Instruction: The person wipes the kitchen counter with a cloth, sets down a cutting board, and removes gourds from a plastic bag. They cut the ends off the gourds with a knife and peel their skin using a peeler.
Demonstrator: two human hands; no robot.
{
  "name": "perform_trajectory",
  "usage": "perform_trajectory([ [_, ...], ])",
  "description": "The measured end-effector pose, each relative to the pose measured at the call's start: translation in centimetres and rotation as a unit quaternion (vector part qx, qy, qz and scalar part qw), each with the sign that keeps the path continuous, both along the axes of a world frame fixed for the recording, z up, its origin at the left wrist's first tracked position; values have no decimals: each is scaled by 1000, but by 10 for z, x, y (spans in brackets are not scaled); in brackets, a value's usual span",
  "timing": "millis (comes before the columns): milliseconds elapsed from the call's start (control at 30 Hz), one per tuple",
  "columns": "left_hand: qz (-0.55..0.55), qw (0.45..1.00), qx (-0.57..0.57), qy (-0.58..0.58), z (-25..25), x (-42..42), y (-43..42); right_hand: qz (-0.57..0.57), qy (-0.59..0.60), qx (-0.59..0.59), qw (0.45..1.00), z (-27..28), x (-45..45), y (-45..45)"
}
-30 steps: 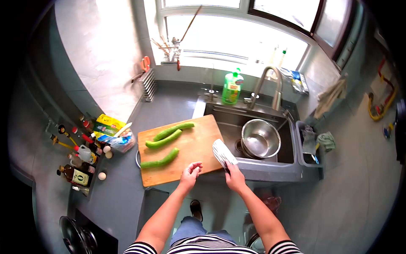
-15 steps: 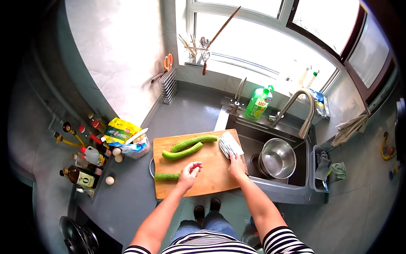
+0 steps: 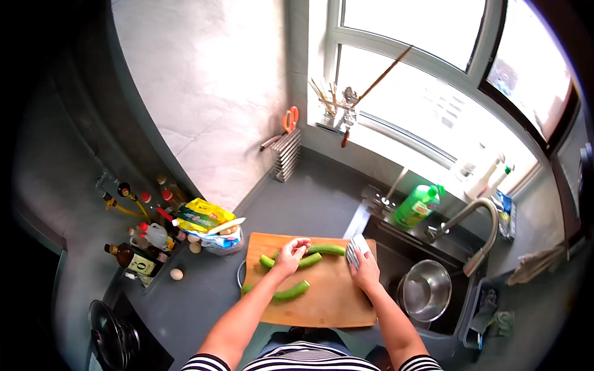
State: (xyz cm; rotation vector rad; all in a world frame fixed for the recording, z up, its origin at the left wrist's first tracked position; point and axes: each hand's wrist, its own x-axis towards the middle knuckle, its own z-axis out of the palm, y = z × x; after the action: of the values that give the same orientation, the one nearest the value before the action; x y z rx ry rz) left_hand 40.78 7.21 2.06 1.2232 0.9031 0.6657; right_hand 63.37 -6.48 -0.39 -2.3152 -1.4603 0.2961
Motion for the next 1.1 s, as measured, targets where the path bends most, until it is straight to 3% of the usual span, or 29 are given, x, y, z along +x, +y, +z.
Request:
perform_trajectory([
  [233,84,994,54,-43,9,-10,68,138,179,81,971,31,-25,144],
  [333,95,992,74,-40,24,-16,101,173,202,97,959,40,-42,204],
  [500,52,994,91,-31,46,2,140,66,354,176,916,45,-23,274],
  [667,8,995,100,-25,70,58,179,-76,303,257,915,52,53,343],
  [833,-42,992,114,-36,67,98,202,-167,192,190,948,75,109,377],
  [1000,-46,993,97,-38,56,112,209,-202,167,100,960,90,128,400],
  [1100,-53,994,89,-37,59,119,213,-207,94,118,967,111,118,396],
])
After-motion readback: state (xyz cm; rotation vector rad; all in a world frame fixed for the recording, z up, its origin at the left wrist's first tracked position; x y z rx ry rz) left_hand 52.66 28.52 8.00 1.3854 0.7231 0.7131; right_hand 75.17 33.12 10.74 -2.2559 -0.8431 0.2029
